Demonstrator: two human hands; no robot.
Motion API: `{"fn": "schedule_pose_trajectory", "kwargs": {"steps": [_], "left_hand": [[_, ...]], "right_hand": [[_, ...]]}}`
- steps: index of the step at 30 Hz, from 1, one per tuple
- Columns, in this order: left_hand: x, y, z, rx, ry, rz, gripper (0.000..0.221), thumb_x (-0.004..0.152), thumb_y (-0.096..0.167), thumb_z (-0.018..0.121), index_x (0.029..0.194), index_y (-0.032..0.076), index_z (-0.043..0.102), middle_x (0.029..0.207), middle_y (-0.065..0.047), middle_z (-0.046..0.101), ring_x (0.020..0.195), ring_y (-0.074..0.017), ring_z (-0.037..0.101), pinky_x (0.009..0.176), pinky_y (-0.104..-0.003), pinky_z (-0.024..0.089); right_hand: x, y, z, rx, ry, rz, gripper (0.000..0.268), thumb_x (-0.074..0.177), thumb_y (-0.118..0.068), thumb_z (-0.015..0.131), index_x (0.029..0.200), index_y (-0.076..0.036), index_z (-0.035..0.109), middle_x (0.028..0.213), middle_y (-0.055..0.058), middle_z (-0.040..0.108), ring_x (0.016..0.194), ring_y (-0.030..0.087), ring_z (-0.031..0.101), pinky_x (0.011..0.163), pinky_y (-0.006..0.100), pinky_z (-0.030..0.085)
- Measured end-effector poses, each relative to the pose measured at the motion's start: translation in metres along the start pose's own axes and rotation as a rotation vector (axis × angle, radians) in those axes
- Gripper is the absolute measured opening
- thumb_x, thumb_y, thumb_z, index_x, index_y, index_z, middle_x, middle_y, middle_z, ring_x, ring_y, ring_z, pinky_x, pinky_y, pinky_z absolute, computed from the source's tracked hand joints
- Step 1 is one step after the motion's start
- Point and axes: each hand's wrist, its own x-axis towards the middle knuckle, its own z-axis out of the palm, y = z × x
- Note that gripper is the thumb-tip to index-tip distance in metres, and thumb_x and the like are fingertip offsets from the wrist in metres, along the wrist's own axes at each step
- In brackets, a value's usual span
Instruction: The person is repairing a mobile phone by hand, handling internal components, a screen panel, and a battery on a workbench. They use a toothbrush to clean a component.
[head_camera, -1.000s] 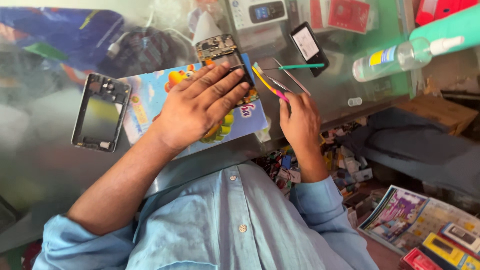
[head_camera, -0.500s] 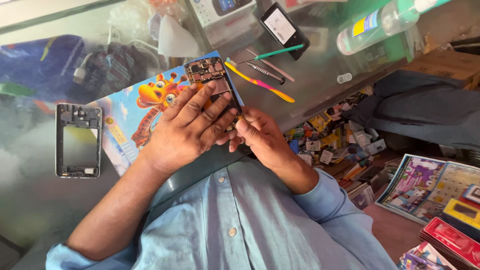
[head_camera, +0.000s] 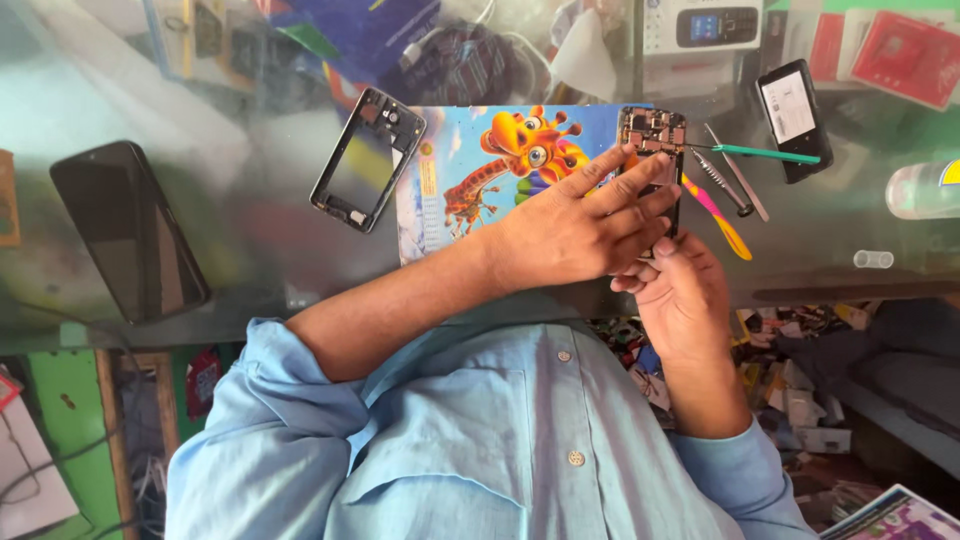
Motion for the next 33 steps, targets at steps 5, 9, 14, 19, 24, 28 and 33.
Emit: {"fn": "schedule_pose_trajectory", "kwargs": {"steps": [5,9,14,19,24,28,33], "left_hand": [[-0.002,0.02,-0.027,-0.047,-0.053,-0.214,0.049,0.093,0.022,0.061,0.14,0.01,0.063,0.154,-0.018,0.054,0.144,-0.0385,0.044,0.12,-0.057,0.035],[-0.051,0.007,-0.062,-0.249,0.02,-0.574,0.047,0.1,0.008,0.064,0.147,0.011,0.056,0.156,-0.012,0.053,0.145,-0.0335,0.052,0.121,-0.044,0.043],[-0.116,-0.006,-0.092,0.299,-0.173,-1.089,0.066,0.09,0.034,0.075,0.142,-0.002,0.056,0.142,-0.029,0.056,0.129,-0.0458,0.052,0.105,-0.052,0.04],[-0.143,-0.002,-0.082,0.485,-0.172,-1.056,0.038,0.104,0.033,0.067,0.13,0.006,0.066,0.139,-0.03,0.06,0.126,-0.0437,0.061,0.104,-0.046,0.05],[-0.134,0.016,-0.103,0.397,0.007,-1.355,0.019,0.109,0.017,0.063,0.114,0.002,0.074,0.097,-0.019,0.075,0.092,-0.0389,0.073,0.081,-0.046,0.057],[-0.103,0.058,-0.132,-0.496,0.771,-1.363,0.023,0.115,0.015,0.05,0.114,-0.005,0.061,0.099,-0.019,0.072,0.09,-0.028,0.072,0.081,-0.038,0.059],[-0.079,0.067,-0.104,-0.94,0.779,-1.515,0.026,0.116,0.016,0.044,0.128,-0.003,0.057,0.106,-0.015,0.072,0.088,-0.0238,0.074,0.077,-0.036,0.065]], "right_hand": [[0.004,-0.008,-0.006,-0.017,-0.039,-0.007,0.023,0.109,-0.016,0.055,0.127,-0.003,0.062,0.111,0.011,0.072,0.094,0.025,0.073,0.079,0.038,0.058],[0.009,-0.01,-0.015,-0.091,-0.082,0.001,0.022,0.109,-0.017,0.056,0.123,-0.002,0.063,0.115,0.014,0.073,0.097,0.027,0.074,0.081,0.038,0.058],[0.019,0.007,-0.036,-0.095,-0.128,0.059,0.019,0.11,-0.017,0.058,0.121,-0.003,0.063,0.112,0.013,0.073,0.098,0.027,0.074,0.084,0.04,0.059],[0.028,0.008,-0.041,-0.11,-0.199,0.108,0.021,0.109,-0.018,0.057,0.121,-0.002,0.064,0.111,0.013,0.074,0.097,0.026,0.074,0.083,0.04,0.059],[0.034,0.008,-0.041,-0.088,-0.265,0.156,0.024,0.109,-0.018,0.056,0.125,-0.002,0.061,0.113,0.014,0.072,0.099,0.025,0.074,0.084,0.039,0.06],[0.035,0.011,-0.045,-0.055,-0.314,0.176,0.023,0.11,-0.017,0.055,0.127,-0.003,0.06,0.117,0.014,0.072,0.104,0.025,0.073,0.087,0.04,0.061],[0.038,0.008,-0.047,-0.028,-0.4,0.192,0.021,0.111,-0.016,0.054,0.128,-0.005,0.059,0.122,0.013,0.071,0.109,0.026,0.073,0.089,0.04,0.061]]}}
